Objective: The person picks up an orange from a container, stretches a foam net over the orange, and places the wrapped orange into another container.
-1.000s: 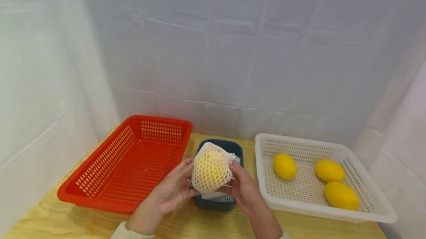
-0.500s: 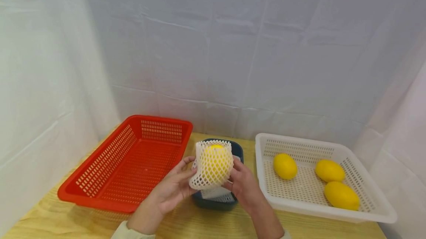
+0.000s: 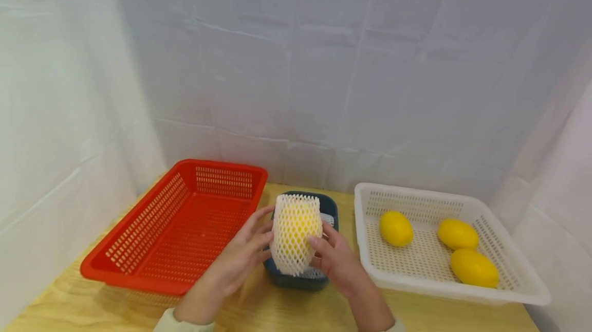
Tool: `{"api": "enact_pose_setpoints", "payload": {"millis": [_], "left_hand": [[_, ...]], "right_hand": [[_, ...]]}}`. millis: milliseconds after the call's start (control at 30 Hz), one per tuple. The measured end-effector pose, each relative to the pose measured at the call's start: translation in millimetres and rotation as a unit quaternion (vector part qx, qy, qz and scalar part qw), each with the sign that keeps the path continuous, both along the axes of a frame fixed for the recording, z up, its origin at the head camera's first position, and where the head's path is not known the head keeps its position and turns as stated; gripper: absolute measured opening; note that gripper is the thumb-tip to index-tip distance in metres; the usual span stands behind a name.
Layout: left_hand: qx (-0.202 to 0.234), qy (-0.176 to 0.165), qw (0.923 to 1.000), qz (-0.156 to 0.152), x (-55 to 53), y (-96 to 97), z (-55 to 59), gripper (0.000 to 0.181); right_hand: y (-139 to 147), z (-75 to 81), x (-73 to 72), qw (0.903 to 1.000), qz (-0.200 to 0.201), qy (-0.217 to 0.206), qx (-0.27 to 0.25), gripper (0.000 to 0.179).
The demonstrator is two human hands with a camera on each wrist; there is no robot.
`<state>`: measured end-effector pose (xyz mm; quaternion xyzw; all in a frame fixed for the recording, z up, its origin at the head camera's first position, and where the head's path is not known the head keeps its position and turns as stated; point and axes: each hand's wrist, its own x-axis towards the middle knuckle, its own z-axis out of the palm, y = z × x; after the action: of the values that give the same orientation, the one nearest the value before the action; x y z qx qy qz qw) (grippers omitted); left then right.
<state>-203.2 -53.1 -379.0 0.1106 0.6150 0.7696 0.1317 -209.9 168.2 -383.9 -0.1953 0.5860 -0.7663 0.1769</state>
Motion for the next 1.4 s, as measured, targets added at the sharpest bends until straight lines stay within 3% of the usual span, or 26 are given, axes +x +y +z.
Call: {"api": "enact_pose_setpoints", "payload": {"millis": [167,433,600,700,833,933,1133,1300,1400], "left_hand": [[-0.067,0.045,0.9967,0.005,0.8,-2.5,7.0,0.049],[-0.066,0.058,0.9961,-0.004,1.8,-1.3,6.1,0.051],[-0.054,0.045,0.9975,-0.011,1.8,-0.2,1.5,0.059],[-0.045,0.032,0.9984,-0.013,1.9,0.0,0.9,0.06],[-0.046,0.021,0.9986,-0.013,2.6,-0.7,2.5,0.062],[-0.046,0.014,0.9987,-0.016,2.9,-1.4,3.2,0.061],[-0.023,-0.024,0.9983,-0.049,3.1,-1.5,0.6,0.063],[-0.017,-0.056,0.9959,-0.068,7.5,-3.6,-1.1,0.069],[-0.02,-0.074,0.9945,-0.072,10.7,-2.8,-2.0,0.068]], "right_hand": [[-2.0,-0.9,-2.4,0.9993,0.008,-0.015,0.033,0.065],[-1.7,-8.8,1.7,0.9997,0.023,-0.003,0.008,0.059],[-0.7,-5.0,5.2,0.998,0.003,-0.009,0.062,0.067],[-0.2,1.3,7.3,0.9907,-0.029,-0.004,0.133,0.067],[-2.2,10.5,12.0,0.9716,-0.069,0.038,0.223,0.062],[-5.9,15.2,15.3,0.962,-0.099,0.075,0.244,0.055],[-10.7,16.7,17.9,0.9675,-0.135,0.037,0.211,0.051],[-11.0,12.2,20.4,0.9713,-0.117,-0.002,0.207,0.058],[-10.3,6.6,21.6,0.9799,-0.094,-0.02,0.175,0.058]]}}
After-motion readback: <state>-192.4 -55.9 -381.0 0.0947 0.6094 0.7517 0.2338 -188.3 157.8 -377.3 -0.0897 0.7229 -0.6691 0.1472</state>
